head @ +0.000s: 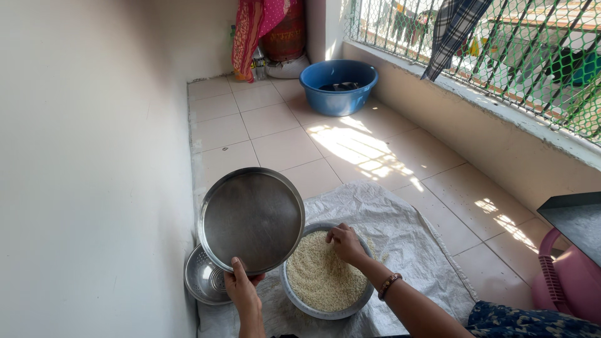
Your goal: The person sits on the floor and sorts rice by hand, picking out impurities from a metal tray and transferring the cleaned rice into a larger bowl. The person then spreads the rice in the bowl and continues sorting.
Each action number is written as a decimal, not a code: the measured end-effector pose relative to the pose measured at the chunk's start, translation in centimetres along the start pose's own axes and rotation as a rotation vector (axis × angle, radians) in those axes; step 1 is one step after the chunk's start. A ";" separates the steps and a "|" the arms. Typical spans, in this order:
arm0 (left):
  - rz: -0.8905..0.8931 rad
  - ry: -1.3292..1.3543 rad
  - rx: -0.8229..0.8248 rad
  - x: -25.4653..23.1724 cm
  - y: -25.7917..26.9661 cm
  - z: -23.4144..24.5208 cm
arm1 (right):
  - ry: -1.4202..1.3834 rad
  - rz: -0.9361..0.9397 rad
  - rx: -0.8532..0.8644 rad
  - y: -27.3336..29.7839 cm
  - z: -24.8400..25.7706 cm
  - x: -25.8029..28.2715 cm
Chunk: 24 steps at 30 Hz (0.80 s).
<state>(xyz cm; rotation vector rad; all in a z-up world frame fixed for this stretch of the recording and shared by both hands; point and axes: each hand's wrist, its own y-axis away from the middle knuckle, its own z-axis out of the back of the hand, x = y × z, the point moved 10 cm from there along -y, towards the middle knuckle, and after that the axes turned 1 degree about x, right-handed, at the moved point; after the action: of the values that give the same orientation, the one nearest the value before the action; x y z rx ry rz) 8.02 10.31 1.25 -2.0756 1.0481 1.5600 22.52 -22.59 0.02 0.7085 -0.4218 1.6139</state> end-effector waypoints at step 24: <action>-0.010 -0.004 0.009 -0.7 0.6 -0.2 | 0.162 0.337 -0.127 5.1 2.1 4.3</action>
<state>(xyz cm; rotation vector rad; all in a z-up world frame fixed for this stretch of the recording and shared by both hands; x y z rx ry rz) 7.63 10.10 2.07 -2.0678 1.0394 1.5512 17.75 -21.57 4.99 0.4205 -0.5411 1.9261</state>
